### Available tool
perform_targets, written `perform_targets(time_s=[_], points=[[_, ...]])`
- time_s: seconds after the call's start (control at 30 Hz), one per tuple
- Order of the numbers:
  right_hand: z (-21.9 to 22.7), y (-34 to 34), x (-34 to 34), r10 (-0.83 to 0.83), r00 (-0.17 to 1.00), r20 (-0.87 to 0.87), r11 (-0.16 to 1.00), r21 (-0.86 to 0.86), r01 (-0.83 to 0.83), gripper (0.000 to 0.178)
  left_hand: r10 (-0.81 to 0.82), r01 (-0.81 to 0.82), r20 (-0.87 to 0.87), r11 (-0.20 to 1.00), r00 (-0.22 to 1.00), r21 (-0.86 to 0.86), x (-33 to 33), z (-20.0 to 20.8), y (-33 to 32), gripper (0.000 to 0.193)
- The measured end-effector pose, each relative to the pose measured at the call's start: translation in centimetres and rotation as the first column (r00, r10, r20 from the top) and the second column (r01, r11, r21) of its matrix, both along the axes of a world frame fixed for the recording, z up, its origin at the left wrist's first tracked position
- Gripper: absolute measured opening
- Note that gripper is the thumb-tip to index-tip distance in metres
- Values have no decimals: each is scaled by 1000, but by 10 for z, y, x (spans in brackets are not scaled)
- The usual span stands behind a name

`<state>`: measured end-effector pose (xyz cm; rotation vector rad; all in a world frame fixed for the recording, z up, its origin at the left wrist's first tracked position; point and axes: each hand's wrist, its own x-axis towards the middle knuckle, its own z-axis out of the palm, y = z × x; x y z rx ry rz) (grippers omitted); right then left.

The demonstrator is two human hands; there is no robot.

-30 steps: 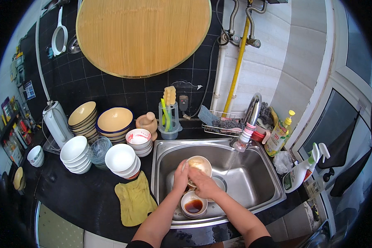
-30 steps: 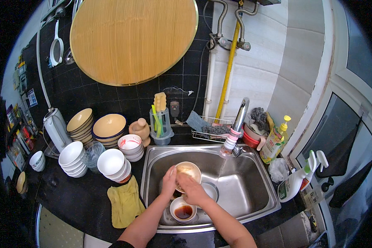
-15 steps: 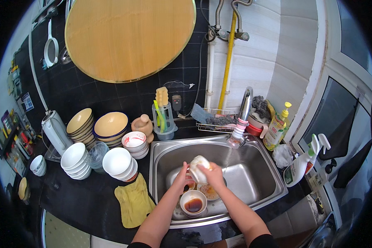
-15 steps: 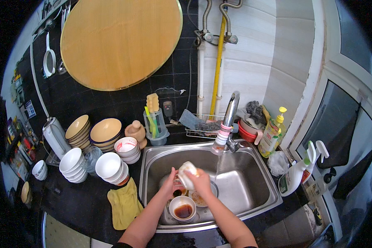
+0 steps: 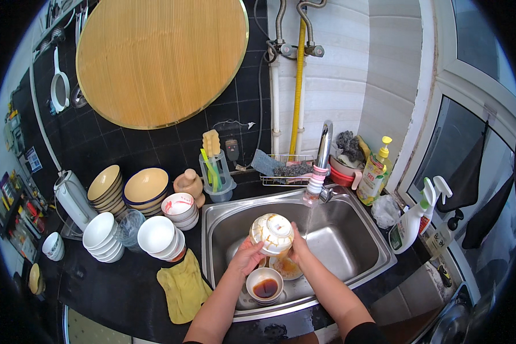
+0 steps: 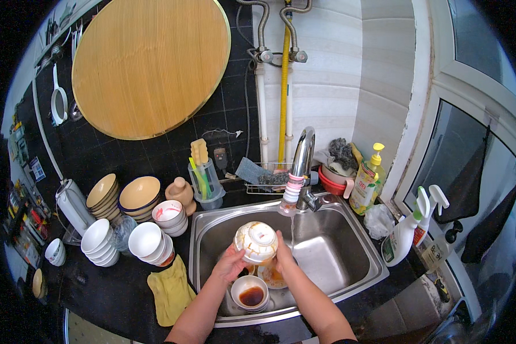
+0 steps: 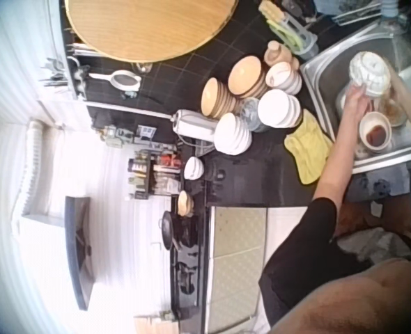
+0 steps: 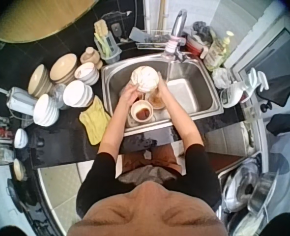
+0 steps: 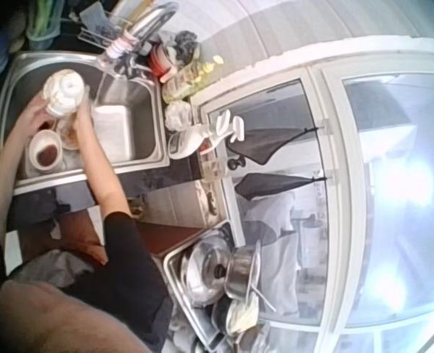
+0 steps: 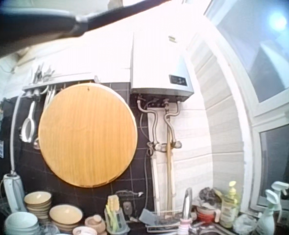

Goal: The person washes a stack of white bowls and small cups in a kitchen sink. They scrub the items with a sponge under running water and rinse them thoroughly. The cleaned items are placed in a drying rack or stacked on the counter.

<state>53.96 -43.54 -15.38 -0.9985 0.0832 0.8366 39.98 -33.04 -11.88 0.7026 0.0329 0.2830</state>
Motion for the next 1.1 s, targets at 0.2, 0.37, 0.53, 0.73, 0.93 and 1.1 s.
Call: perform_targets(time_s=[0.2, 0.37, 0.53, 0.73, 0.93, 1.1], points=[[5, 5, -14, -180, 890, 419, 980, 3, 197, 21, 123, -109, -73, 979, 990, 172, 1, 0, 2, 38], [35, 0, -46, 44, 219, 975, 970, -94, 225, 18, 209, -175, -101, 946, 973, 274, 2, -14, 10, 39], [50, -5, -48, 120, -250, 961, 986, -86, 143, 18, 261, -222, -48, 893, 964, 390, 4, -17, 12, 36], [66, 5, -48, 149, -327, 933, 984, -106, 146, 24, 185, -97, -119, 846, 975, 525, 2, -23, 9, 31], [45, -2, -21, 135, 496, 858, 984, -173, 32, 29, 97, -7, -154, 867, 983, 499, 3, -14, -5, 34], [57, -1, -48, 185, -198, 963, 982, -175, 68, 27, 142, -85, -77, 861, 987, 502, 2, -19, 10, 32]])
